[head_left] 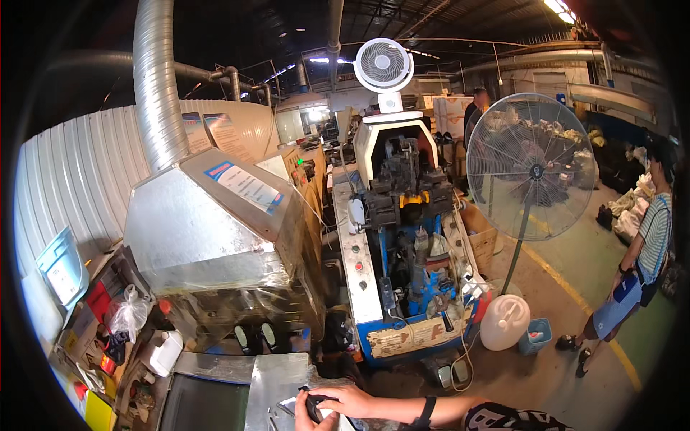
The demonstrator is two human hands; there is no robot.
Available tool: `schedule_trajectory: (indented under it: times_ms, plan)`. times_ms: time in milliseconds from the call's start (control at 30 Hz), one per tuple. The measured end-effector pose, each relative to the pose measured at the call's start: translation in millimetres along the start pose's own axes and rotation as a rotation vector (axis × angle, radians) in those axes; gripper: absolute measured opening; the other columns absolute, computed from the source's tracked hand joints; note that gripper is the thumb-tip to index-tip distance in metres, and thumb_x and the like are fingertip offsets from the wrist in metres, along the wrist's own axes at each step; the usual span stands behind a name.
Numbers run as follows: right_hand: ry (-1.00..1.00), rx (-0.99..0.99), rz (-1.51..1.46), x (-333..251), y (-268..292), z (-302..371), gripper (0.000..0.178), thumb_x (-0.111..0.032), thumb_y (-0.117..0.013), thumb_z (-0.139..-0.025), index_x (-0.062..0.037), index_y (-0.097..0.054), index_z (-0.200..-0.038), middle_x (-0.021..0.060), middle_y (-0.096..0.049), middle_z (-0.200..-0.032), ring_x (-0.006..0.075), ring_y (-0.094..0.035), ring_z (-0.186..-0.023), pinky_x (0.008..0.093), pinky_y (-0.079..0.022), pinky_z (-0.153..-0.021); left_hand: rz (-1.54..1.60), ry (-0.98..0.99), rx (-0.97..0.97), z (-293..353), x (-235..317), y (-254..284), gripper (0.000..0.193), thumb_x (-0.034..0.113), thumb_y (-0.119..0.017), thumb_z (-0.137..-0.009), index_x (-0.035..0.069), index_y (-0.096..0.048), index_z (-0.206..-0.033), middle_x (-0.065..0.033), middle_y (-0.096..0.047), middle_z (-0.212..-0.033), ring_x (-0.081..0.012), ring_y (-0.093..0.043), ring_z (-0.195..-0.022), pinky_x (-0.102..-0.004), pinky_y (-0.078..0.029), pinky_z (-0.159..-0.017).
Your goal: Checking shoe uppers and preparing them for lasting or sole attachment in a manufacturing facility.
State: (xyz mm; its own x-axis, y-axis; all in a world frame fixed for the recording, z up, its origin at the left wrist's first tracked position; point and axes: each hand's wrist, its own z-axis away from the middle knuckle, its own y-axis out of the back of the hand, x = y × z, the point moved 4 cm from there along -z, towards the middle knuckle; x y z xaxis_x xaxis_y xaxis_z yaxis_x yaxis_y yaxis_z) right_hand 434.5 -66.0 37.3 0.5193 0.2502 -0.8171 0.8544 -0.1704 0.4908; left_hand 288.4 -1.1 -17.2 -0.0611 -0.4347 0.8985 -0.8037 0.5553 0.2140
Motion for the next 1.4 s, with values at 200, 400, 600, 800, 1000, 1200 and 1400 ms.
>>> schedule_trajectory:
  times_ms: [200, 400, 600, 800, 1000, 1200, 1400]
  plan:
    - [-0.281, 0.224, -0.649, 35, -63, 88, 0.061, -0.024, -0.063, -0.096, -0.0029, -0.036, -0.145, 0.0071, -0.043, -0.139, 0.0152, -0.038, -0.13, 0.0318, -0.029, -0.11, -0.117, 0.155, -0.032, -45, 70, 32, 0.091, 0.018, -0.085, -0.063, -0.001, -0.041, -0.141, -0.0252, -0.057, -0.123, -0.0368, -0.056, -0.115, -0.0429, -0.045, -0.099]
    - [-0.44, 0.123, -0.924, 35, 3, 51, 0.036, -0.017, -0.064, -0.095, 0.0047, -0.06, -0.123, 0.0042, -0.067, -0.107, 0.0108, -0.06, -0.097, 0.0266, -0.048, -0.087, 0.345, 0.431, 0.072, -51, 55, 39, 0.065, 0.0, -0.079, -0.075, 0.002, -0.043, -0.129, -0.0118, -0.06, -0.107, -0.0182, -0.06, -0.097, -0.0318, -0.052, -0.083]
    - [-0.916, -0.068, -1.452, 92, -76, 92, 0.074, -0.065, -0.042, -0.095, -0.0038, -0.054, -0.135, 0.0116, -0.064, -0.124, 0.0196, -0.062, -0.107, 0.036, -0.048, -0.096, 0.024, 0.263, 0.081, -24, 107, 48, 0.062, 0.01, -0.075, -0.075, 0.002, -0.048, -0.13, -0.0179, -0.056, -0.12, -0.0277, -0.052, -0.115, -0.0375, -0.042, -0.1]
    - [-0.84, -0.193, -0.962, -33, -24, 67, 0.06, -0.042, -0.051, -0.096, -0.0032, -0.044, -0.141, 0.0103, -0.054, -0.134, 0.0173, -0.053, -0.118, 0.0324, -0.043, -0.099, 0.258, 0.361, 0.126, -10, 65, 56, 0.064, 0.008, -0.073, -0.074, 0.003, -0.047, -0.132, -0.0172, -0.054, -0.122, -0.0295, -0.049, -0.119, -0.0397, -0.039, -0.104]
    - [-0.56, -0.107, -0.399, -7, -26, 87, 0.052, -0.02, -0.059, -0.098, -0.0013, -0.042, -0.143, 0.0124, -0.053, -0.136, 0.0198, -0.051, -0.121, 0.037, -0.042, -0.102, 0.346, 0.367, 0.12, -8, 38, 55, 0.067, 0.012, -0.074, -0.074, 0.002, -0.046, -0.133, -0.0178, -0.052, -0.124, -0.0301, -0.048, -0.119, -0.0402, -0.037, -0.105]
    - [-0.884, 0.009, -1.48, 12, -21, 62, 0.064, -0.053, -0.042, -0.101, -0.0015, -0.051, -0.137, 0.0085, -0.062, -0.128, 0.0157, -0.059, -0.112, 0.0309, -0.048, -0.094, 0.409, 0.369, 0.092, -12, 43, 52, 0.064, 0.009, -0.073, -0.076, 0.003, -0.044, -0.134, -0.0167, -0.052, -0.123, -0.0274, -0.048, -0.117, -0.038, -0.04, -0.103]
    - [-0.772, -0.115, -0.223, 79, -65, 37, 0.053, -0.046, -0.035, -0.104, -0.006, -0.06, -0.128, 0.0154, -0.07, -0.109, 0.0225, -0.065, -0.099, 0.0361, -0.05, -0.09, 0.406, 0.386, 0.066, -17, 40, 46, 0.064, 0.003, -0.068, -0.08, 0.005, -0.039, -0.137, -0.0157, -0.051, -0.124, -0.0272, -0.048, -0.119, -0.0373, -0.04, -0.103]
